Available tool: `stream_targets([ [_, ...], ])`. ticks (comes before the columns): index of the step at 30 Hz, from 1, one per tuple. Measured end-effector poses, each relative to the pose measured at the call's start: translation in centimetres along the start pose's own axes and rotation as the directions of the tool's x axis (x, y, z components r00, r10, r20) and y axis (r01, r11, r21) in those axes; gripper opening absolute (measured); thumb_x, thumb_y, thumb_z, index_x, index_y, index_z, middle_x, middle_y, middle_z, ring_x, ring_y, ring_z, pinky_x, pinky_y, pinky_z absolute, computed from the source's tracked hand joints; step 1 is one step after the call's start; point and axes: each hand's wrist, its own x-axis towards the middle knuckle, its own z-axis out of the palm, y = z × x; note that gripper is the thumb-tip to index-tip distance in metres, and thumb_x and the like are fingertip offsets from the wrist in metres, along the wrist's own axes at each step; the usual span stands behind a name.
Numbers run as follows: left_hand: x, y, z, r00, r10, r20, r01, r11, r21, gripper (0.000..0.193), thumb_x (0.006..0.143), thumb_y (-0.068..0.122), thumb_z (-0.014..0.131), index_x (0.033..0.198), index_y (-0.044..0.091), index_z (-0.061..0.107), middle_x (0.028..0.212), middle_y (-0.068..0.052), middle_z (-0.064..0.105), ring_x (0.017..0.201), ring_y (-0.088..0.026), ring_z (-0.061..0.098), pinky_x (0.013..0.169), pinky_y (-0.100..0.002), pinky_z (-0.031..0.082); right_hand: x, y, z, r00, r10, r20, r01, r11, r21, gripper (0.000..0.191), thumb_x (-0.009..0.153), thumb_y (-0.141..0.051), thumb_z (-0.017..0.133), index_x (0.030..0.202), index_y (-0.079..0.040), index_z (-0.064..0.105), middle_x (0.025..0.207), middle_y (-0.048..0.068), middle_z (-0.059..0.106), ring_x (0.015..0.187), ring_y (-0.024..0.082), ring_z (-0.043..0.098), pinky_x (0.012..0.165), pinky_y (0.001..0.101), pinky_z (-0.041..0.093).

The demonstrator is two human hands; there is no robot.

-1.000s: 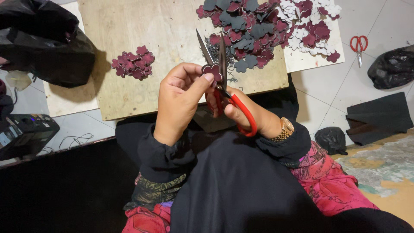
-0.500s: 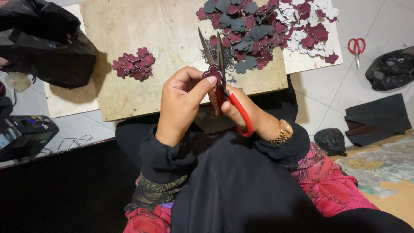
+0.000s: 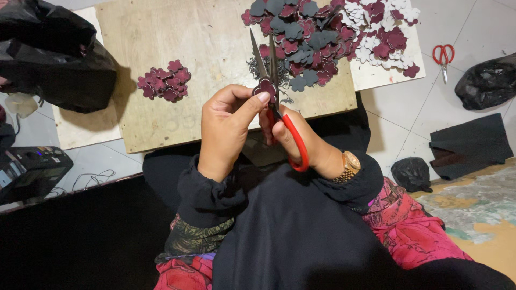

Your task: The person sits at a workbench and uses red-handled scissors to trim excess fabric from flower-shaped cutouts, one at a time, letting the trimmed scraps fall onto the table. They occasionally set finished cutouts aside and pick up the next piece to continue trimming.

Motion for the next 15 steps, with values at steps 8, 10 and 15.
stream_targets([
  [8,0.5,-0.5,-0.4,0.996,0.071,-0.044,-0.067,0.995,0.078,0.010,0.102,0.010,0.070,0.098,0.002,0.068,0.095,-0.004,0.073,0.089,-0.008,0.066,0.085,-0.024,0.054,0.0,-0.3,-0.2,0.999,0.026,0.033,-0.027,1.000,0.013,0.082,0.088,-0.086,0.050,0.104,-0.005,0.051,0.087,0.000,0.050,0.076,0.009,0.051,0.069,0.0249,0.048],
  [10,0.5,-0.4,-0.5,0.995,0.079,-0.059,-0.072,0.992,0.102,0.009,0.100,0.010,0.070,0.099,0.002,0.067,0.095,-0.004,0.074,0.088,-0.008,0.068,0.085,-0.024,0.055,0.1,-0.5,-0.2,0.998,0.022,0.055,-0.021,0.999,-0.026,0.083,0.088,-0.087,0.048,0.104,-0.005,0.051,0.088,0.000,0.051,0.077,0.009,0.053,0.070,0.0247,0.049],
  [15,0.4,-0.2,-0.3,0.991,0.120,-0.057,-0.114,0.989,0.096,0.007,0.100,0.006,0.072,0.103,0.001,0.067,0.096,-0.003,0.072,0.088,-0.008,0.066,0.083,-0.025,0.054,0.1,-1.2,-0.3,0.996,-0.003,0.086,0.013,0.993,-0.114,0.083,0.090,-0.087,0.046,0.105,-0.005,0.052,0.090,0.000,0.052,0.080,0.010,0.051,0.072,0.0255,0.049],
])
